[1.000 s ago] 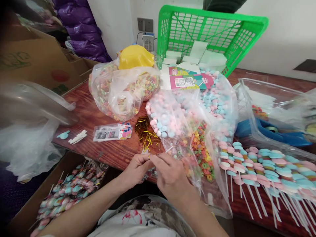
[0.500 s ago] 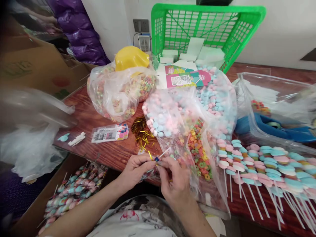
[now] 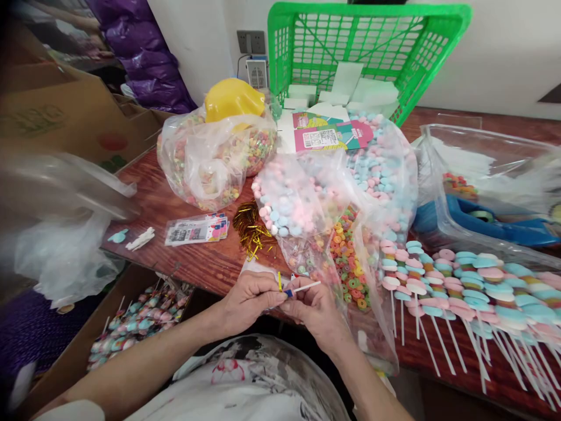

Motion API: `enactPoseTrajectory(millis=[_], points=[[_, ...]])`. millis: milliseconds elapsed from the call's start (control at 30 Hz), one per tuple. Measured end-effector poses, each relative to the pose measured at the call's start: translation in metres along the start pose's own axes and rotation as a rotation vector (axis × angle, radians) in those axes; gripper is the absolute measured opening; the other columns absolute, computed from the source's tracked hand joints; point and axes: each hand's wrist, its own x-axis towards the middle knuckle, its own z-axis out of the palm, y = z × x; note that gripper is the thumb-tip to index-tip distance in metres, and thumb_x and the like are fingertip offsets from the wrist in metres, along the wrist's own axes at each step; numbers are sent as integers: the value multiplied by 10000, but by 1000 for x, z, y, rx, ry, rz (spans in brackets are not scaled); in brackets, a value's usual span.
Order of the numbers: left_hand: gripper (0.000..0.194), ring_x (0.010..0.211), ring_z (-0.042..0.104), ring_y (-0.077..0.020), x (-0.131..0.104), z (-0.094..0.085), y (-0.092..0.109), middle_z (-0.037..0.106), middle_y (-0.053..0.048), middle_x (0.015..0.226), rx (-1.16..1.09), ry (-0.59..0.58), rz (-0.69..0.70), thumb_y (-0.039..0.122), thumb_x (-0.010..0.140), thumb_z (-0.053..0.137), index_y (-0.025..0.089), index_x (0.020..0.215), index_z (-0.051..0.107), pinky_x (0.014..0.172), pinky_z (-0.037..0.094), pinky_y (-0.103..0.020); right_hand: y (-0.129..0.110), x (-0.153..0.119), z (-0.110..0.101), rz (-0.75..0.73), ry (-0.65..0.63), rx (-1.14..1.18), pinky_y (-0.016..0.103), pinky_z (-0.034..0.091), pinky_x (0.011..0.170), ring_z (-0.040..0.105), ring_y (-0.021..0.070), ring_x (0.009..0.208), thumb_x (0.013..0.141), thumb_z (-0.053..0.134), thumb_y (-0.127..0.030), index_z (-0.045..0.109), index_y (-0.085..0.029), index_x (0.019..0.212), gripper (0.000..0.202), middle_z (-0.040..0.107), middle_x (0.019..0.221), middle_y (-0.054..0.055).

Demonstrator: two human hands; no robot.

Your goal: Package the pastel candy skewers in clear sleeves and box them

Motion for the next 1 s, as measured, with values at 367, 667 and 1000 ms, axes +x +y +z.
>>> enactPoseTrajectory(millis=[367, 667, 1000], points=[[194, 453, 504, -111, -9, -4, 1, 625, 12, 561, -492, -476, -669, 344, 552, 775, 175, 552, 679, 411, 422, -231, -24, -37, -7, -1068, -230, -1122, 367, 479, 725, 584, 194, 738, 868, 364, -54, 592, -153, 959, 264, 638, 773, 85], [172, 397, 526, -158, 13, -17, 8, 613, -4, 474, -388, -809, -656, 313, 557, 809, 197, 504, 693, 379, 437, -276, -26, -39, -4, -1040, -357, -1186, 363, 444, 656, 543, 176, 647, 916, 380, -106, 609, -151, 1032, 260, 618, 746, 63], [363, 789, 601, -235, 34, -27, 65, 658, -81, 883, 1048, -86, 407, 69, 725, 602, 183, 1068, 644, 681, 482, -335, -73, -3, -8, -965, -125, -1688, 352, 425, 674, 576, 199, 763, 876, 490, -135, 631, -166, 951, 163, 668, 874, 72]])
